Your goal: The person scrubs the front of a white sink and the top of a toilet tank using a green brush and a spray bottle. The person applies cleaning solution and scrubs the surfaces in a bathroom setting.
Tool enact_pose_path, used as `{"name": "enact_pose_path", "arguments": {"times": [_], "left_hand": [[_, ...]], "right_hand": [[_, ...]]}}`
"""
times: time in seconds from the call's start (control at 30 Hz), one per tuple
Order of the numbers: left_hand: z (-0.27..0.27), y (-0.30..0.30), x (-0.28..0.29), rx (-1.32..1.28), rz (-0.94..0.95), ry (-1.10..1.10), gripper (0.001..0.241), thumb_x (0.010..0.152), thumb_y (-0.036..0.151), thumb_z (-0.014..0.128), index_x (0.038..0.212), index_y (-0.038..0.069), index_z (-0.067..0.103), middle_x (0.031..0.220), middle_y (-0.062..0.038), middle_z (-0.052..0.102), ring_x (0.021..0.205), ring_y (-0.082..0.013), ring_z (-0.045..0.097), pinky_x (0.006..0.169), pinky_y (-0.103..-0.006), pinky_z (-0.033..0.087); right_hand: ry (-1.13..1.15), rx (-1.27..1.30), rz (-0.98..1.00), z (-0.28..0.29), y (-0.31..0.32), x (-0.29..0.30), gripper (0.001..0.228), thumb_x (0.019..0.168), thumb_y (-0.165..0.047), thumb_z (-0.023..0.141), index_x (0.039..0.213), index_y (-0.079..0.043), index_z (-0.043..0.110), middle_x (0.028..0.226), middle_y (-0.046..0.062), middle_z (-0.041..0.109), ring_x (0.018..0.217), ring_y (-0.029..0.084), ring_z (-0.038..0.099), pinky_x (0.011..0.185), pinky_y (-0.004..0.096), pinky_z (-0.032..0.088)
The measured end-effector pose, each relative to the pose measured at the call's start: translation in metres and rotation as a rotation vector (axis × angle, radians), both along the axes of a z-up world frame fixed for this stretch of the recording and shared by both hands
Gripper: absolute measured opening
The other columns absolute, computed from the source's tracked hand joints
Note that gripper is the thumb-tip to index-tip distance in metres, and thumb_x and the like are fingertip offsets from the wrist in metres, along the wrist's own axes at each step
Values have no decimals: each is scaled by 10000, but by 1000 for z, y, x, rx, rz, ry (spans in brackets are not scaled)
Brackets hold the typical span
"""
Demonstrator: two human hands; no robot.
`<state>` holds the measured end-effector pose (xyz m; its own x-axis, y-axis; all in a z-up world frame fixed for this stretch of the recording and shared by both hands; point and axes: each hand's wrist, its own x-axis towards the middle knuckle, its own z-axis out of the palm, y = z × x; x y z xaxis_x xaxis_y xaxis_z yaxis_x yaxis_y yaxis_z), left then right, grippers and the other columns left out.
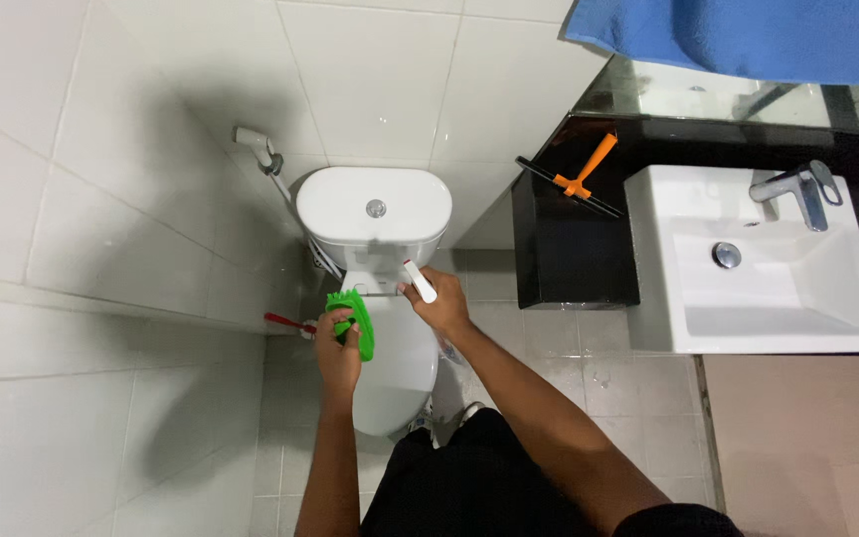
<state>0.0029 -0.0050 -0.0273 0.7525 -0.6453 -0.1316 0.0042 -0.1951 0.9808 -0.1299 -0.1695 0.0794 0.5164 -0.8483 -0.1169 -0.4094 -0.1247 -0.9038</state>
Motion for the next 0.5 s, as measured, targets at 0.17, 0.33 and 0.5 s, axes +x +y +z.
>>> {"name": "enact_pose_path", "arguments": {"times": [0.17,0.33,0.5], "left_hand": [[14,-4,-4,-5,-7,30,198,1018,-17,566,1176,92,613,1049,-55,501,875,-194,618,816,-416,511],[24,-7,-5,4,-23,1,231,1008,-19,581,1197,105,624,1057,-65,519,884,-209,642,816,-429,523],[23,-8,-7,-19,-16,73,207,1015,-3,582,1196,93,613,1056,-70,505,886,-201,622,842,-422,525]], "right_hand": [[-68,-72,57,-19,-13,-1,198,862,-144,808,893,-2,673,714,217,648,679,321,662,619,396,515],[45,-75,65,1,-6,-6,214,875,-190,790,870,-14,668,727,218,666,682,322,670,615,395,501],[33,-59,-3,-32,-13,-15,185,915,-180,770,865,-25,682,717,181,676,674,229,639,611,349,490]]}}
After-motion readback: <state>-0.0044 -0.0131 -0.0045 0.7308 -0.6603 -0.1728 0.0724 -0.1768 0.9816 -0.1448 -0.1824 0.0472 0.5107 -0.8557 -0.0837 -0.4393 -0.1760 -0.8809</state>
